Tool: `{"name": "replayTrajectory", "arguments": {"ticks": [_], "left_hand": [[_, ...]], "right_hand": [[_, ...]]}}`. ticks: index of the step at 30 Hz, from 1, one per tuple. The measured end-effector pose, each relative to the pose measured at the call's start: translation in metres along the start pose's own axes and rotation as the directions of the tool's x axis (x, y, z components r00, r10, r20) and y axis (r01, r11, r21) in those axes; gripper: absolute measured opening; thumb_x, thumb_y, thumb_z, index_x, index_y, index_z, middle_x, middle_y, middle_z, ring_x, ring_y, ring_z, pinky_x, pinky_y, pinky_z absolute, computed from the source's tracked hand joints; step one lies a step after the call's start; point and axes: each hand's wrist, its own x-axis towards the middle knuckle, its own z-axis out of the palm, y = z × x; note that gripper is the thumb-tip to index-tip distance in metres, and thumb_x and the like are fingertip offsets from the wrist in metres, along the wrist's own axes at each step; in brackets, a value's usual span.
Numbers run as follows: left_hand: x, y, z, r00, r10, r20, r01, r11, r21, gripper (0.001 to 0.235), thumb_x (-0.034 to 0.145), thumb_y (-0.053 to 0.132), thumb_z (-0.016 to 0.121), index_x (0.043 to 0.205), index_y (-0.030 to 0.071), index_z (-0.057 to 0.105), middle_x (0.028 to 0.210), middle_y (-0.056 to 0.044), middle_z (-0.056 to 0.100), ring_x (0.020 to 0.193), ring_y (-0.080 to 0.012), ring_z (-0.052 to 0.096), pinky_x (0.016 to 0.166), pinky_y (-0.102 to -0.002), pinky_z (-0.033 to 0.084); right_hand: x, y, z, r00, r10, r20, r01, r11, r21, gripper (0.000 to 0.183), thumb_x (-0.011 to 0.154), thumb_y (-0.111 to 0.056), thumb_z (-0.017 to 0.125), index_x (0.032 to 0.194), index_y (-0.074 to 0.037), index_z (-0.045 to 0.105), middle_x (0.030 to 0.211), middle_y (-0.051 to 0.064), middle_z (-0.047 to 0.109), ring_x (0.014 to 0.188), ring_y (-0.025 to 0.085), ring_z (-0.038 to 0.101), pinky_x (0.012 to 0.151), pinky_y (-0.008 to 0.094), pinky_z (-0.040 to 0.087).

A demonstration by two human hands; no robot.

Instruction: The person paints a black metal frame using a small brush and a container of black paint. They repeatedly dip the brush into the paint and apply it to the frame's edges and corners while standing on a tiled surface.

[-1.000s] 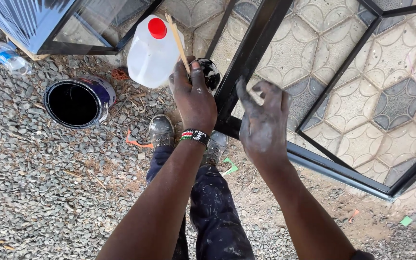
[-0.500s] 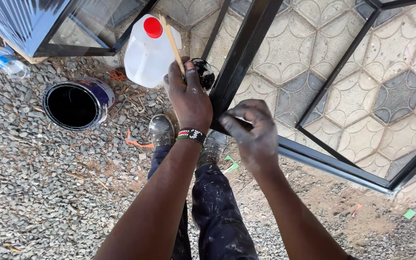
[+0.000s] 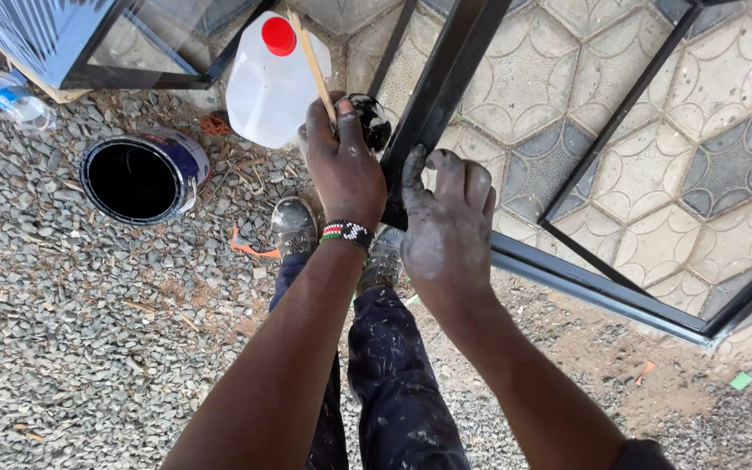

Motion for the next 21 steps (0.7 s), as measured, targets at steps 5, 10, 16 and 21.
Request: {"name": "replayTrajectory", "arguments": {"ticks": [5, 10, 16, 21], "left_hand": [[0.003, -0.001, -0.001, 1.0, 0.002, 0.016, -0.003, 0.999, 0.036, 0.032, 0.129, 0.039, 0.055, 0.146, 0.017, 0.07, 0.123, -0.019, 0.064, 0.135, -0.0501, 0.067, 0.126, -0.064, 0.05], [0.005, -0.004, 0.0, 1.0, -0.016, 0.008, 0.016, 0.999, 0.043, 0.035, 0.129, 0.041, 0.054, 0.144, 0.014, 0.071, 0.125, -0.023, 0.069, 0.14, -0.0545, 0.067, 0.128, -0.069, 0.048], [0.009, -0.016, 0.007, 1.0, -0.023, -0.015, 0.025, 0.992, 0.123, 0.061, 0.119, 0.052, 0.049, 0.154, 0.009, 0.074, 0.175, -0.028, 0.065, 0.177, -0.0518, 0.036, 0.141, -0.066, 0.03], [0.007, -0.013, 0.005, 0.993, 0.111, -0.044, -0.105, 0.986, 0.13, 0.04, 0.121, 0.04, 0.051, 0.134, 0.011, 0.076, 0.124, -0.013, 0.081, 0.121, -0.0323, 0.069, 0.103, -0.052, 0.055]], "right_hand": [[-0.021, 0.007, -0.011, 0.99, -0.035, 0.136, 0.011, 0.985, 0.171, 0.035, 0.1, -0.007, 0.082, 0.131, -0.018, 0.092, 0.14, 0.013, 0.064, 0.136, 0.036, 0.054, 0.107, 0.05, 0.054], [-0.01, 0.019, -0.018, 0.991, 0.115, 0.071, -0.133, 0.742, 0.657, 0.018, 0.11, -0.013, 0.084, 0.126, -0.008, 0.091, 0.124, 0.015, 0.073, 0.124, 0.038, 0.072, 0.106, 0.054, 0.06], [0.008, 0.028, -0.003, 0.94, 0.332, 0.075, -0.269, 0.592, 0.76, 0.01, 0.111, -0.015, 0.087, 0.116, -0.007, 0.083, 0.121, 0.009, 0.082, 0.119, 0.024, 0.08, 0.11, 0.04, 0.066], [0.03, 0.02, -0.001, 0.782, 0.476, 0.403, -0.616, 0.491, 0.615, 0.037, 0.098, -0.021, 0.098, 0.114, -0.018, 0.065, 0.106, -0.002, 0.066, 0.096, 0.014, 0.064, 0.084, 0.031, 0.059]]}}
